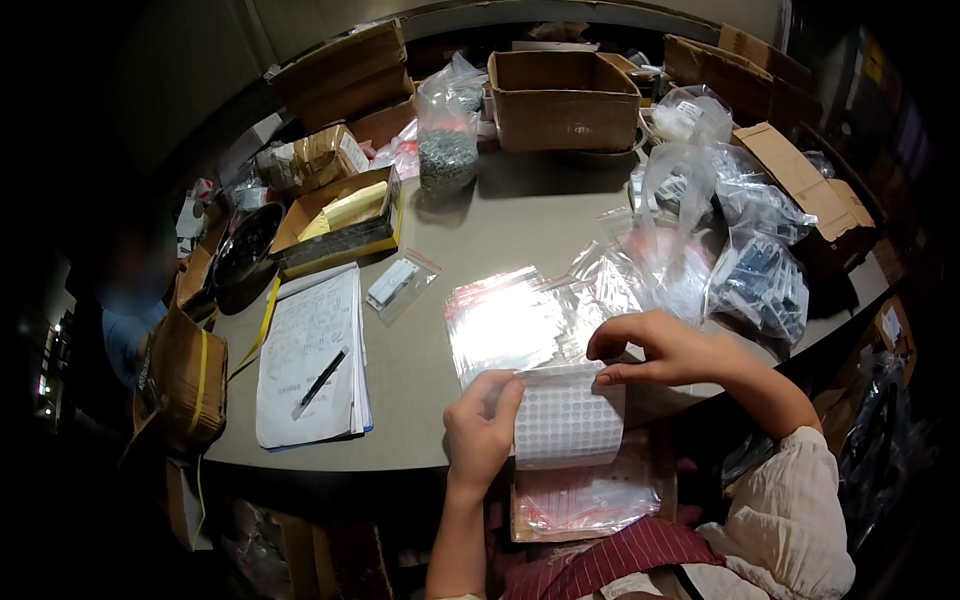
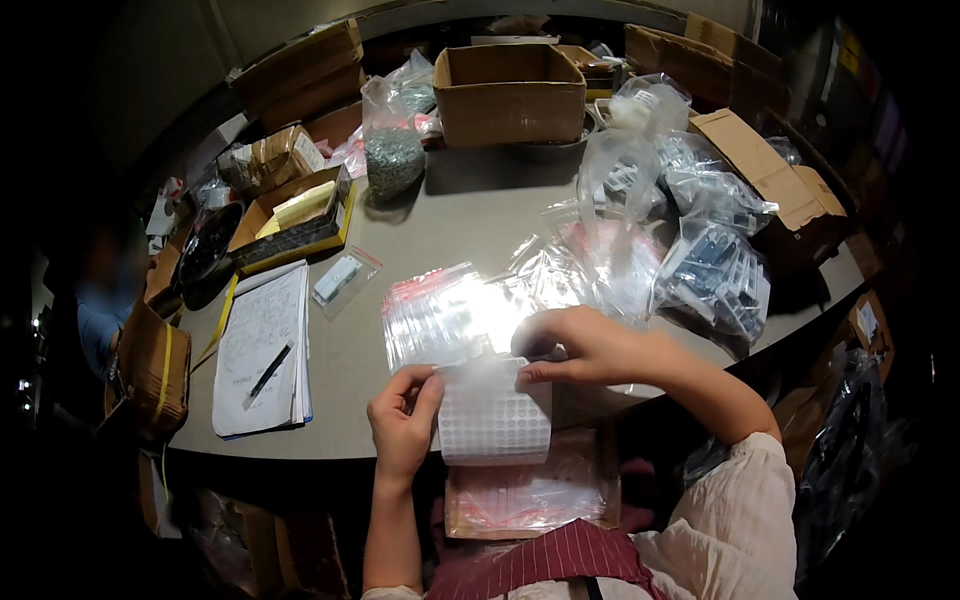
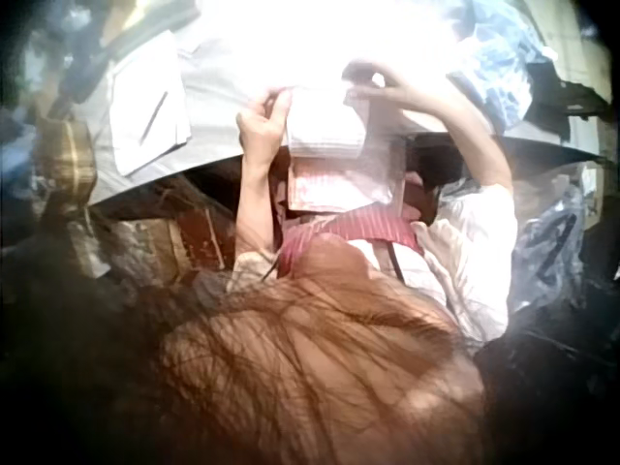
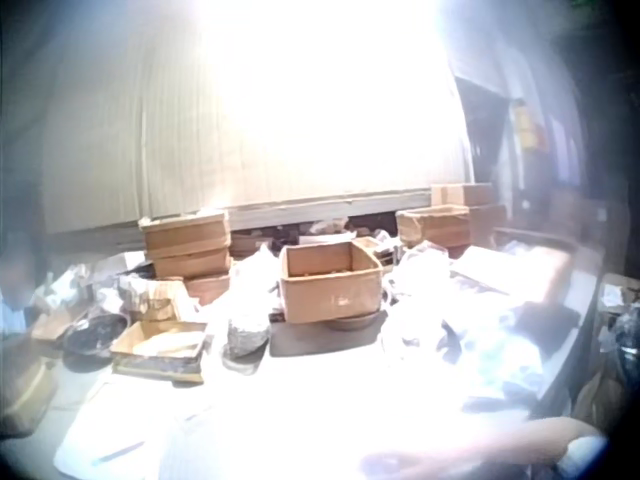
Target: The person peels small stickers from a sheet and applies them to clear plastic bags. They then place the labeled bags into a cardboard box. The workspace is filled with various packing materials and boxes.
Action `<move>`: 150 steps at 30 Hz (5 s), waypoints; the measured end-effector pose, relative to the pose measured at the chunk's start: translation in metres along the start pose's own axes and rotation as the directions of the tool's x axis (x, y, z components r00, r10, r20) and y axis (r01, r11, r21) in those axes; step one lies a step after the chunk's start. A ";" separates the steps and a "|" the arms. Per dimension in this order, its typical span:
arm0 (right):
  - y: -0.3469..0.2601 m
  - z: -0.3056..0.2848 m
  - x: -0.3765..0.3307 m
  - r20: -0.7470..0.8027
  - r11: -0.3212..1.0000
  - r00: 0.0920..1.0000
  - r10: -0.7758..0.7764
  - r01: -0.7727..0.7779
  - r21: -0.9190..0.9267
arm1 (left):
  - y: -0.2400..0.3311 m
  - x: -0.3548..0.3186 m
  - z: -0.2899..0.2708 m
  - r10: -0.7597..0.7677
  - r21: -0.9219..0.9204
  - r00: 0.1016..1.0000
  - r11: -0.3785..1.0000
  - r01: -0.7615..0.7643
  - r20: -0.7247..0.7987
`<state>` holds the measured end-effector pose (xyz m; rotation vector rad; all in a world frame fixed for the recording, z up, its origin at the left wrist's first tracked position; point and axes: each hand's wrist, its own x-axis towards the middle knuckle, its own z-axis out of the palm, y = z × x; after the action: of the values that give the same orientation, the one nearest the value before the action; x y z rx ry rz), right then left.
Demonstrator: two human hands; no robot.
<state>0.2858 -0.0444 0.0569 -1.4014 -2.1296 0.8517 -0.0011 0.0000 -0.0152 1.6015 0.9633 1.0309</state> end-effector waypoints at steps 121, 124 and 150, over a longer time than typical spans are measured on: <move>0.034 -0.012 0.054 -0.161 0.970 0.986 0.049 -0.085 -0.228 | 0.005 0.000 0.002 0.030 0.101 1.000 0.994 -0.030 -0.002; 0.039 -0.017 0.078 -0.147 0.977 0.988 -0.042 0.010 -0.215 | 0.003 0.001 0.002 0.028 0.081 1.000 0.996 -0.029 0.015; -0.022 0.023 0.028 -0.046 0.967 0.968 -0.248 0.245 -0.068 | 0.011 0.006 -0.004 0.099 -0.166 0.983 0.983 -0.073 0.155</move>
<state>0.2455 -0.0311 0.0567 -1.1419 -2.2453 0.6496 -0.0014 0.0044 -0.0029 1.5783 0.6892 0.9934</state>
